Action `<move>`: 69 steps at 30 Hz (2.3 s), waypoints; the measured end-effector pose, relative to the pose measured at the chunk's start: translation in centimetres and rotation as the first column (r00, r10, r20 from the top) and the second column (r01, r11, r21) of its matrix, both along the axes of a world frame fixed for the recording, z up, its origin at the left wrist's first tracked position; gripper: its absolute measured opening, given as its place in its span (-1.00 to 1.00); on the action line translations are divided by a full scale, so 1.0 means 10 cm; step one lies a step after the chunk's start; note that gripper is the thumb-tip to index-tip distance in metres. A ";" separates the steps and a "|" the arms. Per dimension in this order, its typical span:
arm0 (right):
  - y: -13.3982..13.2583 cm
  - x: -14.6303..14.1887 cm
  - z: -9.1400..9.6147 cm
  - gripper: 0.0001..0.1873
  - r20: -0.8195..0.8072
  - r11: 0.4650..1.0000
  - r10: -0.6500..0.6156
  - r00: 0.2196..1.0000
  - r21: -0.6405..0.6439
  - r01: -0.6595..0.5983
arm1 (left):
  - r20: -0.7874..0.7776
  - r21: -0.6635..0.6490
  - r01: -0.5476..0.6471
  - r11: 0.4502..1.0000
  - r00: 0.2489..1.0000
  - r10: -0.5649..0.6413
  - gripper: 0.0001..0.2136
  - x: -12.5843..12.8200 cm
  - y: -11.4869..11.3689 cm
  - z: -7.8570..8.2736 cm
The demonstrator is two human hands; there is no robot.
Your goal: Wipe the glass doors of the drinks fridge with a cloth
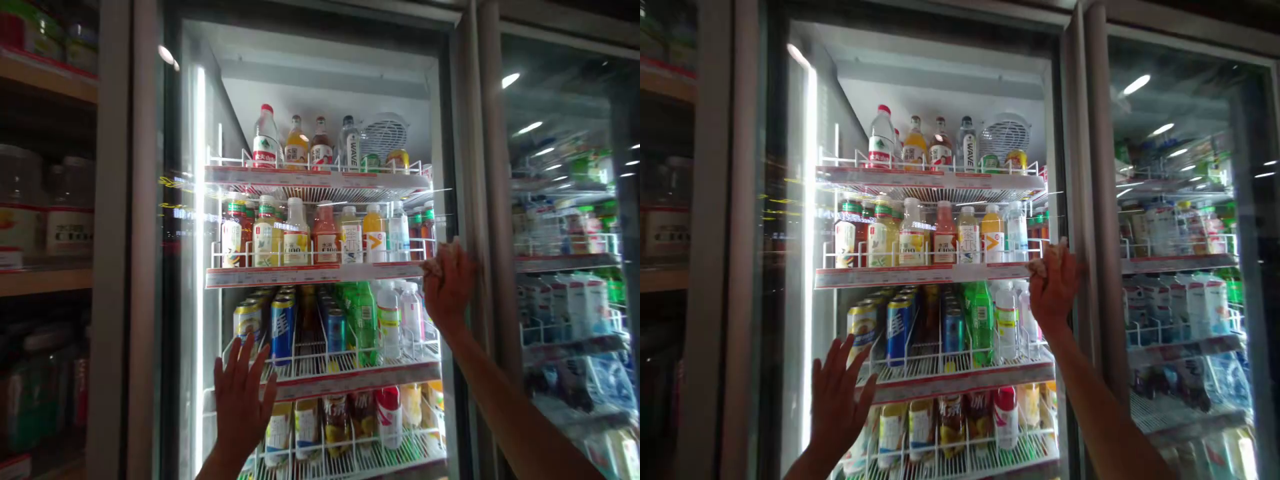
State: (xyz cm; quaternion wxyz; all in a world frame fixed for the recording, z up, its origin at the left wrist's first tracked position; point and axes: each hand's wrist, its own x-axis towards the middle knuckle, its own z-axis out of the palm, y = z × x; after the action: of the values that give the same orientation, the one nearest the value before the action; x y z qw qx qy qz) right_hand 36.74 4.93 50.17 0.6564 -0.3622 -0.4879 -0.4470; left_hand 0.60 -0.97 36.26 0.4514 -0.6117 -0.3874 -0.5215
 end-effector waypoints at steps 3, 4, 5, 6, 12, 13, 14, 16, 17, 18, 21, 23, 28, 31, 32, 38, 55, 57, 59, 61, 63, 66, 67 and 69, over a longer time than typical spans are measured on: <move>0.05 -0.12 0.17 -0.39 -0.022 0.994 0.067 0.998 0.091 -0.064 | 0.041 0.018 0.123 0.992 0.992 -0.123 -0.47 0.29 -0.05 0.13; 0.03 -0.29 0.17 -0.35 0.030 0.993 0.088 0.996 0.081 -0.090 | 0.043 0.024 0.190 0.981 0.981 -0.191 -0.48 0.42 -0.07 0.21; -0.01 -0.50 0.15 -0.32 0.101 0.992 0.108 0.989 0.050 -0.114 | 0.047 0.032 0.268 0.963 0.962 -0.269 -0.48 0.56 -0.08 0.31; -0.04 -0.72 0.10 -0.29 0.180 0.990 0.137 0.974 0.003 -0.140 | 0.061 0.036 0.352 0.935 0.934 -0.353 -0.49 0.70 -0.09 0.41; -0.18 -1.17 -0.22 -0.19 0.560 0.968 0.242 0.792 -0.087 -0.235 | 0.216 0.034 0.608 0.793 0.771 -0.600 -0.53 1.35 0.01 0.96; -0.17 -1.06 -0.25 -0.18 0.568 0.970 0.239 0.787 -0.095 -0.226 | 0.203 0.034 0.579 0.815 0.795 -0.572 -0.52 1.42 0.04 1.01; -0.16 -0.91 -0.27 -0.16 0.570 0.973 0.228 0.789 -0.110 -0.202 | 0.177 0.028 0.529 0.848 0.832 -0.526 -0.51 1.48 0.07 1.05; -0.11 -0.57 -0.23 -0.14 0.545 0.984 0.175 0.820 -0.120 -0.130 | 0.117 0.023 0.386 0.922 0.915 -0.386 -0.51 1.62 0.13 1.12; -0.08 -0.41 -0.18 -0.16 0.497 0.991 0.130 0.858 -0.088 -0.100 | 0.096 0.028 0.310 0.950 0.945 -0.312 -0.51 1.69 0.16 1.16; -0.04 -0.27 -0.10 -0.18 0.418 0.997 0.081 0.905 -0.043 -0.069 | 0.081 0.048 0.240 0.970 0.967 -0.243 -0.53 1.76 0.19 1.21; 0.06 -0.02 0.15 -0.30 0.208 0.998 -0.063 0.976 0.003 0.063 | 0.014 0.141 0.096 0.985 0.995 -0.099 -0.60 1.78 0.28 1.34; 0.08 0.02 0.26 -0.36 0.179 0.991 -0.122 0.976 -0.027 0.129 | 0.006 0.168 0.029 0.985 1.000 -0.030 -0.62 1.53 0.30 1.42; 0.07 -0.01 0.24 -0.39 0.183 0.988 -0.142 0.973 -0.037 0.151 | 0.411 0.222 -0.174 0.960 0.909 0.070 -0.61 0.35 0.24 1.58; 0.07 -0.02 0.21 -0.38 0.170 0.988 -0.143 0.975 -0.032 0.151 | 0.524 0.222 -0.198 0.955 0.850 0.055 -0.59 0.24 0.21 1.63; 0.07 -0.02 0.21 -0.39 0.167 0.989 -0.141 0.976 -0.031 0.148 | 0.489 0.205 -0.186 0.961 0.870 0.064 -0.59 0.39 0.21 1.62; 0.06 0.00 0.22 -0.39 0.170 0.992 -0.118 0.978 -0.014 0.122 | -0.135 0.072 -0.029 0.997 0.990 0.039 -0.52 1.62 0.24 1.42; 0.07 -0.56 0.62 -0.43 0.229 0.997 -0.074 0.971 0.029 0.069 | -0.101 0.138 -0.076 0.987 0.991 0.091 -0.57 1.01 0.27 1.67; 0.06 -0.67 0.75 -0.42 0.192 0.997 -0.071 0.979 0.008 0.071 | -0.136 0.137 -0.093 0.986 0.984 0.112 -0.59 0.79 0.24 1.65; 0.05 -0.73 0.83 -0.41 0.149 0.997 -0.076 0.986 -0.002 0.077 | -0.012 0.143 -0.148 0.979 0.988 0.151 -0.60 0.32 0.19 1.73; 0.05 -0.74 0.85 -0.40 0.127 0.996 -0.078 0.989 -0.021 0.082 | 0.237 0.117 -0.214 0.970 0.954 0.182 -0.60 -0.20 0.13 1.87; 0.04 -0.74 0.84 -0.42 0.105 0.995 -0.078 0.991 -0.052 0.084 | 0.409 0.099 -0.243 0.965 0.894 0.183 -0.62 -0.51 0.10 1.99; 0.05 -0.73 0.80 -0.43 0.076 0.993 -0.090 0.993 -0.068 0.095 | 0.382 0.127 -0.216 0.968 0.911 0.153 -0.61 -0.39 0.11 1.99; 0.06 -0.73 0.79 -0.43 0.081 0.992 -0.098 0.992 -0.068 0.104 | 0.304 0.144 -0.192 0.971 0.942 0.141 -0.60 -0.22 0.13 1.94; 0.07 -0.71 0.78 -0.42 0.087 0.991 -0.117 0.989 -0.053 0.122 | 0.070 0.176 -0.126 0.976 0.991 0.115 -0.56 0.15 0.17 1.76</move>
State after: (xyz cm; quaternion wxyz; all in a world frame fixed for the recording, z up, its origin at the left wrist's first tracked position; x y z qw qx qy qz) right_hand 29.68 5.68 57.94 0.5967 -0.3906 -0.5052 -0.4859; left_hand 2.13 0.70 53.85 0.5238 -0.5280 -0.3885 -0.5439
